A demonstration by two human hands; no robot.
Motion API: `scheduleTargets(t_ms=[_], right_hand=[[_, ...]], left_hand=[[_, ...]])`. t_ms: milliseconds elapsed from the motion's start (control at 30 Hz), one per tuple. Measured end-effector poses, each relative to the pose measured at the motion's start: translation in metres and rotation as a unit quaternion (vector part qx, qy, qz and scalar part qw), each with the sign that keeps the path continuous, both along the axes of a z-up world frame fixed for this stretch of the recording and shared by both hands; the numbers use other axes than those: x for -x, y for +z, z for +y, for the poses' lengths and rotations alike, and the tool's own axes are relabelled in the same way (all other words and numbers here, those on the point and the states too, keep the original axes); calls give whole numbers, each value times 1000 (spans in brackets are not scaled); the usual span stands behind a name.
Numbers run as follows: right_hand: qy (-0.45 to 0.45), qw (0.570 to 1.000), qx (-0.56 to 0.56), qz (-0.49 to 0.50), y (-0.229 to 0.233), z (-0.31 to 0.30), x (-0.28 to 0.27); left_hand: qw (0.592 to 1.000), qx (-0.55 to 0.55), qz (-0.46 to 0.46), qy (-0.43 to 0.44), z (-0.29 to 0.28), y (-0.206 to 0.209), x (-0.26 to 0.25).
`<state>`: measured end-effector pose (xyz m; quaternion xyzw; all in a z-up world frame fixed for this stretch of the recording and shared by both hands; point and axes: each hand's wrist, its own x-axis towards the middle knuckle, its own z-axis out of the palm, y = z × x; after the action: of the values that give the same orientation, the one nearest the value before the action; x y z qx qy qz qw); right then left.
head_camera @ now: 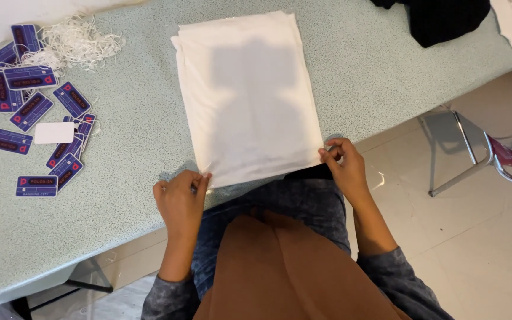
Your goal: Folding a white t-shirt and attaching brand tags on a work table
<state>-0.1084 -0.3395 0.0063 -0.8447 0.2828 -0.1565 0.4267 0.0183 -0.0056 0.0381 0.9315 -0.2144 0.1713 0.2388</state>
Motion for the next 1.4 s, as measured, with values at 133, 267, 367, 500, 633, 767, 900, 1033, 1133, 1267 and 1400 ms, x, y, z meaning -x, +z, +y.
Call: scheduleTargets(t_ms=[133, 267, 367, 500, 633, 767, 900, 1033, 1133, 1267, 1400], right_hand=[[-19, 993, 113, -13, -11, 9, -4], [53, 879, 442, -171, -8, 53, -12], [134, 870, 417, -227, 5, 90, -26], [198, 867, 391, -236, 0, 111, -37], [218, 851, 410, -247, -13, 118, -47], [233, 841, 418, -252, -12, 122, -60], [239, 841, 416, -248, -12, 121, -65], [243, 842, 412, -247, -14, 116, -62], [249, 843, 411, -242, -17, 93, -60], [199, 872, 356, -271, -16, 50, -50], [117, 890, 356, -259, -23, 42, -51]], left_hand=[[1000, -8, 26, 8, 0, 2, -5], [976, -33, 214, 25, 4, 2, -13], [960, -46, 275, 29, 2, 11, -19], [964, -64, 251, 54, 9, 5, -10], [965, -41, 244, 84, 20, 9, 8], [994, -3, 67, 85, 16, 21, 24], [995, -3, -86, -56, -11, 12, 44], [985, -92, -109, -93, -47, -20, 41], [977, -147, -131, -85, -47, -40, 32], [982, -134, -112, -78, -35, -38, 31], [984, -123, -105, -70, -33, -33, 35]])
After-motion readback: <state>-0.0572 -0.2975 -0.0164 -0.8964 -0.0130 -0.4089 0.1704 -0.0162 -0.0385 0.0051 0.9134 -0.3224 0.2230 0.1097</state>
